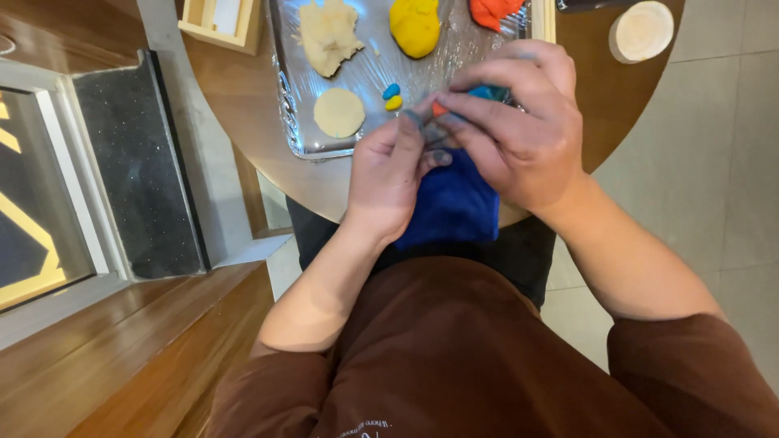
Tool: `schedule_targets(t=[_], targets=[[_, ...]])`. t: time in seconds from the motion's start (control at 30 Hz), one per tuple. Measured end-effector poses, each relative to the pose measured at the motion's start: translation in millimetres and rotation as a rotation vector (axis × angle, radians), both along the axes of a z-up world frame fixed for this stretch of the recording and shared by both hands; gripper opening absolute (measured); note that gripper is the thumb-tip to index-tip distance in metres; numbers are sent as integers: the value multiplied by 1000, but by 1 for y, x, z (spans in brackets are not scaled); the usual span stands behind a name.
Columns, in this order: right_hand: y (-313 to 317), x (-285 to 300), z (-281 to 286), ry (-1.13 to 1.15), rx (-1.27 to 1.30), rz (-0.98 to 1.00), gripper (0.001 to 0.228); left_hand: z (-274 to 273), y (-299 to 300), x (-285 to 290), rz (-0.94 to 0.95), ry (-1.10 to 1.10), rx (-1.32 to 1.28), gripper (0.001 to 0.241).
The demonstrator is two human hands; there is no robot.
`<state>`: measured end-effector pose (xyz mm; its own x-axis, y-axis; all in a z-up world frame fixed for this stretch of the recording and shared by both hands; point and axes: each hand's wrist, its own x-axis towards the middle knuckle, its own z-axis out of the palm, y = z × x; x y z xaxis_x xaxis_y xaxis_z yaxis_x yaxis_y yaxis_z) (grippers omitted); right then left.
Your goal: Shaping small pieces of colored dough into balls and placing them on a tray or other dough pieces.
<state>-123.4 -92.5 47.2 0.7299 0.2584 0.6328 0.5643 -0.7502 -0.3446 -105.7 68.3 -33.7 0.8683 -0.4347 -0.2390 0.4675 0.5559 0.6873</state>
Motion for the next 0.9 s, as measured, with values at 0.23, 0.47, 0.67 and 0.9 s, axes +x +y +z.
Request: schedule_targets(t=[0.23,0.47,0.67,0.9], targets=[[5,-23,-9,216,88,60,47,26,12,7,-60,-64,192,38],[29,5,-7,232,-61,50,82,22,16,-33,-72,-155,28,11],[51,-15,-19,554,185,422,105,69,16,-13,141,498,-718,91],[71,-6,21,335,-60,238,90,54,14,6,-10,394,-484,87]])
